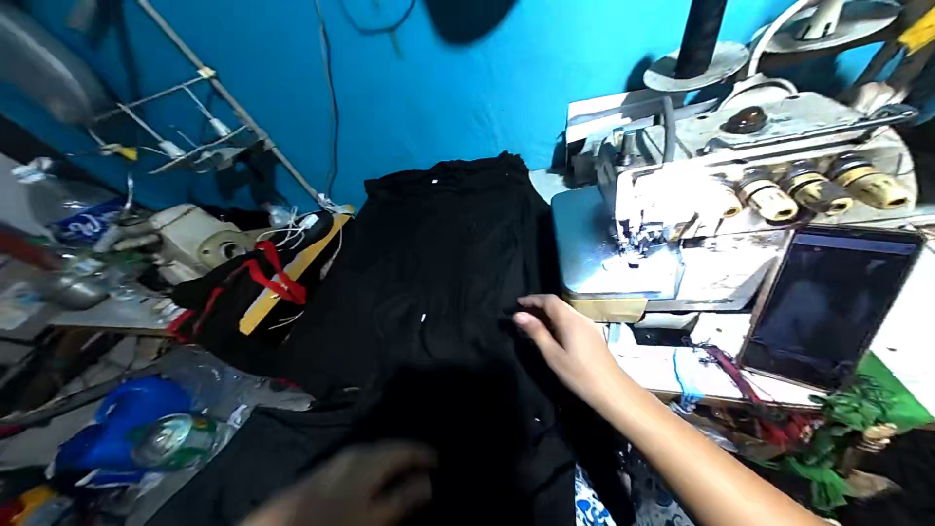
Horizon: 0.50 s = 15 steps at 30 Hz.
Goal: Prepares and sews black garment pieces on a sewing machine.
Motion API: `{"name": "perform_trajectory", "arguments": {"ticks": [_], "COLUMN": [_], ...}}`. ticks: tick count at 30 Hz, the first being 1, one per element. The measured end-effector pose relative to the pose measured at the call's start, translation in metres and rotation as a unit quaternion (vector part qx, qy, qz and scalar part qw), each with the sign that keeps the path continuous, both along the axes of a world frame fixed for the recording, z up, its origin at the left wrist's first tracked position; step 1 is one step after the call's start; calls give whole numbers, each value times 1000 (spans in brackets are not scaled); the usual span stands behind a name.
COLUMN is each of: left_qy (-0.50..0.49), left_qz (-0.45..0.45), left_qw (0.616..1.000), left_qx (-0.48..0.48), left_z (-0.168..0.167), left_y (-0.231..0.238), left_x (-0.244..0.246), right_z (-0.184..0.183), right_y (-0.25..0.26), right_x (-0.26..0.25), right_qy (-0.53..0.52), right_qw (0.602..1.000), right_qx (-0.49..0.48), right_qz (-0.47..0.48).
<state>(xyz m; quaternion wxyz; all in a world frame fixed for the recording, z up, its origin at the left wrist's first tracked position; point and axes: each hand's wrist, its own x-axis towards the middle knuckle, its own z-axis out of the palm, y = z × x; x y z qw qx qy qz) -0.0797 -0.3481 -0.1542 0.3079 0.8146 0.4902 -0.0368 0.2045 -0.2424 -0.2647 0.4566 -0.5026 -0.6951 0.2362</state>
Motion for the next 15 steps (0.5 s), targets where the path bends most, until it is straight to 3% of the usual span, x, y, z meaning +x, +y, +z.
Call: {"name": "perform_trajectory", "arguments": {"ticks": [3, 6, 8, 12, 15], "left_qy": [-2, -19, 32, 204, 214], "left_qz": [108, 144, 90, 74, 42], "left_qw": [967, 947, 956, 959, 951], "left_qx": [231, 287, 276, 180, 219], "left_z": [-21, -41, -56, -69, -52], "left_y": [95, 168, 207, 250, 252], "left_x": [-11, -19, -32, -48, -53], "right_z": [-1, 16, 38, 62, 60], "right_y": [30, 39, 31, -25, -64], "right_x": [-35, -62, -65, -6, 50], "right_qy": [-53, -158, -122, 62, 65], "right_qw": [991, 962, 956, 983, 994], "right_qx": [-123, -221, -260, -166, -82], "right_qz": [24, 34, 54, 56, -18]}}
